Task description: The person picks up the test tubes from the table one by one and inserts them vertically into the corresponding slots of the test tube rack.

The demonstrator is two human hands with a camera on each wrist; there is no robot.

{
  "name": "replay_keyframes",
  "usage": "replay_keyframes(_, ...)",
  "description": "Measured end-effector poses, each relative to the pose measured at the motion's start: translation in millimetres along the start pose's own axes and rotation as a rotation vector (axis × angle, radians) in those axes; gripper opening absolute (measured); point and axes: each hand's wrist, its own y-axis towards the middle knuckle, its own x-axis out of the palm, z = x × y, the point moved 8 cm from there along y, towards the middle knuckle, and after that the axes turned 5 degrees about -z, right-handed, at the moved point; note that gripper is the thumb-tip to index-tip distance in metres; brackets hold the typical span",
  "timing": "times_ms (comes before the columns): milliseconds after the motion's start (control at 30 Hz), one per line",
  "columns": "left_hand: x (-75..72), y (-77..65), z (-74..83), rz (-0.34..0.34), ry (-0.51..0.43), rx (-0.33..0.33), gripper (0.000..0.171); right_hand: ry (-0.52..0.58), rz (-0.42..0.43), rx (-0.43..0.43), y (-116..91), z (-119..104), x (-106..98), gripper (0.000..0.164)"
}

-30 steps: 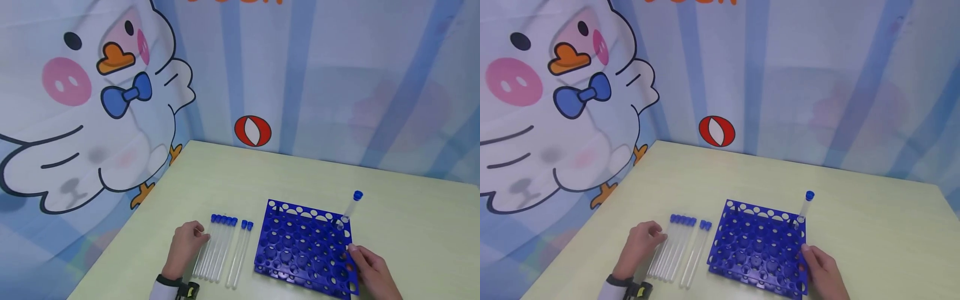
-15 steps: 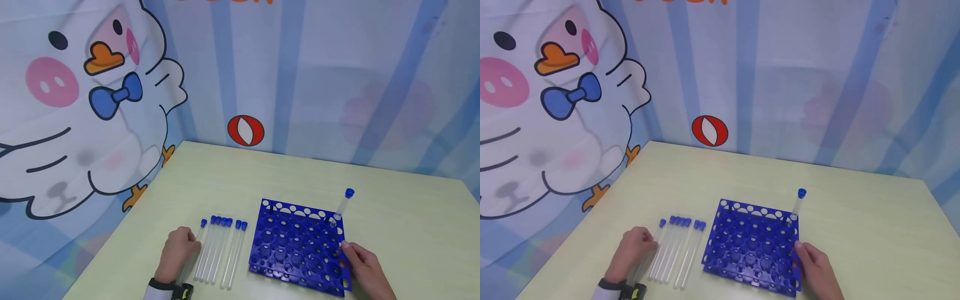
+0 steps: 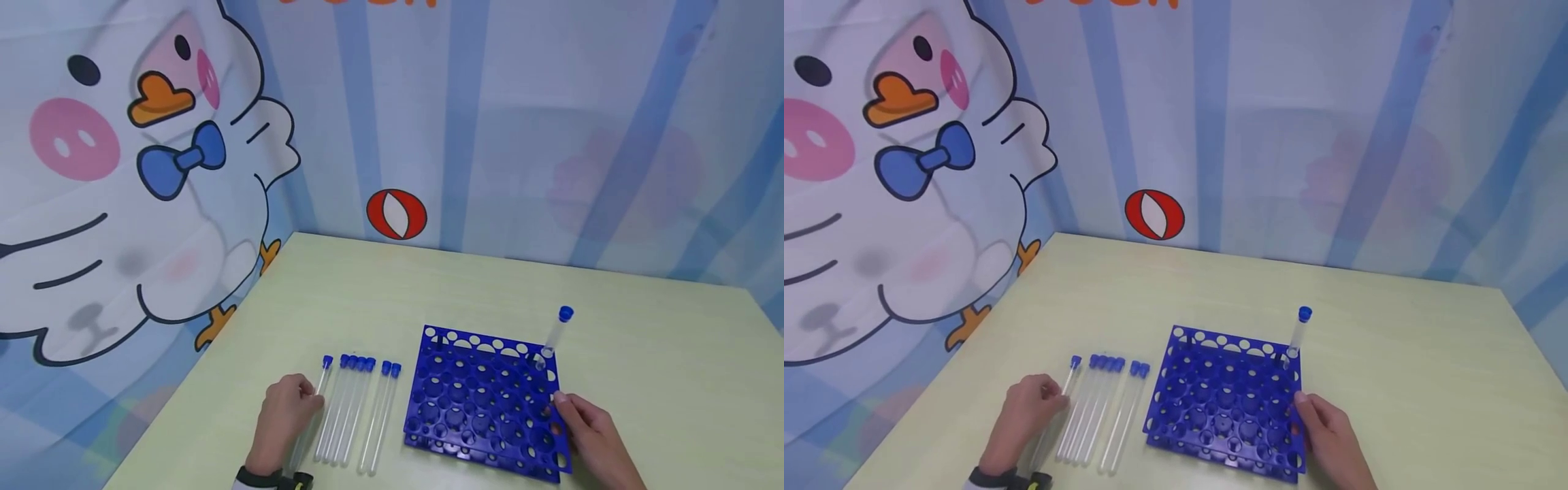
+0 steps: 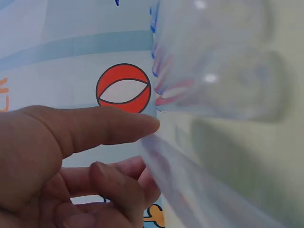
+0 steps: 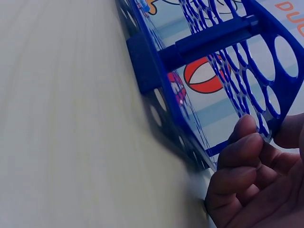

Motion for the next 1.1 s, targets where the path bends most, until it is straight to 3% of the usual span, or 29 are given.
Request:
replay_keyframes(433,-26.5,-7.4,48.2,0.204,-0.086,0.160,0.018,0.028,0.009,-0.004,1,3,-1,0.056)
replay_keyframes(700,-40.0,-24.9,94.2,0.298,-0.236,0.368,0.018,0.031,0.011,-0.006,0,2,1,0.058)
replay_keyframes(800,-39.6,-29.3,112.3,0.289,-0.314,0.436,0.018,0.031,0.018,-0.009,0,2,0,0.057)
replay_keyframes(933,-34.7,-32.6,137.6,0.228,-0.425,0.528,0.017,0.029,0.030,-0.016,0,1,-1,0.055)
replay_keyframes(1100,-25.8,-35.6,173.6,0.150,-0.486,0.653,0.015,0.023,0.040,-0.019,0,1,-1,0.053)
